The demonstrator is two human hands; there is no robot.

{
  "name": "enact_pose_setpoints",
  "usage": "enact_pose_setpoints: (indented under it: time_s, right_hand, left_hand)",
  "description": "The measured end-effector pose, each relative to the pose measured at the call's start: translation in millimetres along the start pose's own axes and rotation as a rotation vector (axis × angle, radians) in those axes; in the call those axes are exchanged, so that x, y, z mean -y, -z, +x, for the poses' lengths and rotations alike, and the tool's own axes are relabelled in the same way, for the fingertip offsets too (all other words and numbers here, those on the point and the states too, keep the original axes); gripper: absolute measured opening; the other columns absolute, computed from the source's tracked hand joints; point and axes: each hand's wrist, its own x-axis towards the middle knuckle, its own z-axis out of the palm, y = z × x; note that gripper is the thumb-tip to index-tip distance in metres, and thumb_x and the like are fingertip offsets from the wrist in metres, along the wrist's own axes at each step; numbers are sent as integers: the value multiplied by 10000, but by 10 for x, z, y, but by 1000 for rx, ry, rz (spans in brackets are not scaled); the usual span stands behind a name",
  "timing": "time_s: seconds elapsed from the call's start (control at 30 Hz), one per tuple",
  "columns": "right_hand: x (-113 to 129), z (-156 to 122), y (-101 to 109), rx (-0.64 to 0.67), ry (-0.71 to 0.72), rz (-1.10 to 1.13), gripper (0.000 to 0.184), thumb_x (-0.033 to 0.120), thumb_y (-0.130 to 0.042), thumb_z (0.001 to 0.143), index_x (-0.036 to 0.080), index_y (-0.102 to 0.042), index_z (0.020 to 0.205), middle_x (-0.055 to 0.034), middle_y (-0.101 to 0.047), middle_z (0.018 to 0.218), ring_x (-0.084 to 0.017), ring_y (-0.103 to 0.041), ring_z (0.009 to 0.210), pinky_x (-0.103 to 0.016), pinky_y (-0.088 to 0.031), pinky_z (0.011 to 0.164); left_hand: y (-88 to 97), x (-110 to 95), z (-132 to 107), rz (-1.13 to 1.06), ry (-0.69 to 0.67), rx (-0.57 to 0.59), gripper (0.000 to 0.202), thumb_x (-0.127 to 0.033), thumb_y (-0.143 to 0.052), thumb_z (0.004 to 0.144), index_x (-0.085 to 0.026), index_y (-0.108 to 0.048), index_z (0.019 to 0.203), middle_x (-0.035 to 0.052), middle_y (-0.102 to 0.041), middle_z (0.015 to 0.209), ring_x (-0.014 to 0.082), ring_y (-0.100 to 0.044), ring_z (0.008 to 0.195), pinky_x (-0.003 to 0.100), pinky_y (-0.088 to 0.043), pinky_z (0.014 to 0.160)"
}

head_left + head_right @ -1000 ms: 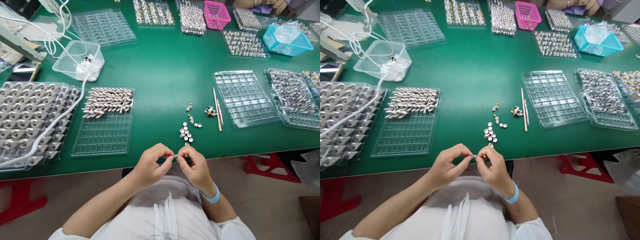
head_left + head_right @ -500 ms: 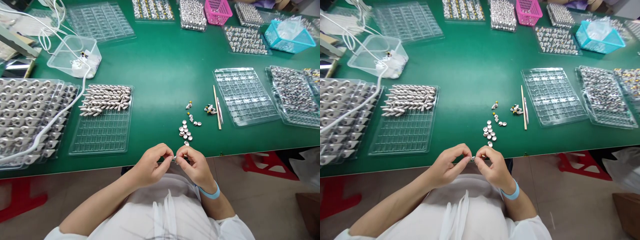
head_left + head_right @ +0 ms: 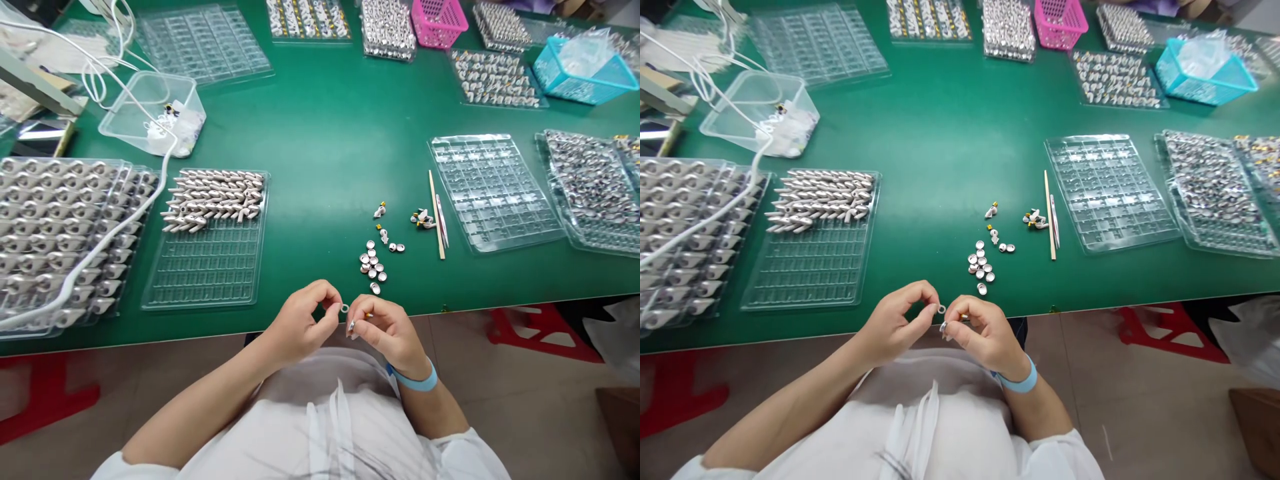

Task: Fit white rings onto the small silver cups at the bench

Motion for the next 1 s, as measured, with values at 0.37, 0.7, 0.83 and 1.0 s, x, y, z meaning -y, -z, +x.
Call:
enact_pose_setpoints:
  time_s: [0.37,0.7,0.83,1.0]
  right_hand:
    - [33,-124,169,-95,16,-104,200,341,-585,925,197,-596,786,-39,-614,789,-167,-592,726,-313,-490,667]
    - [-41,-208,264,-148,8,-96,173,319,-585,917,199,-588,792,-33,-600,809,-162,-588,731,-295,-492,660]
    - [-54,-212,267,-143,9,-91,163,303,-583,913,199,-590,788,-30,-604,810,-159,-590,727,-290,-493,657]
    - [-68,-211,275,-124,15,-73,138,241,-576,915,199,-591,784,-29,-600,817,-156,-581,736,-289,-479,666]
  left_hand:
    - [78,386,227,740,-107,-236,203,-39,-453,853,-152,-621,849,91,-644,814,238,-559,784,361,-488,706]
    - [-229,166,649,443,-166,-85,88,-199,-610,907,-164,-680,948,73,-651,914,215,-575,874,337,-492,767]
    - [-299,112,764,486,-33,-31,96,-261,-668,873,-167,-685,872,74,-644,898,230,-587,889,351,-489,768]
    - [-341,82,821,542,19,-52,111,-207,-618,874,-159,-682,795,72,-641,845,223,-597,847,338,-487,730]
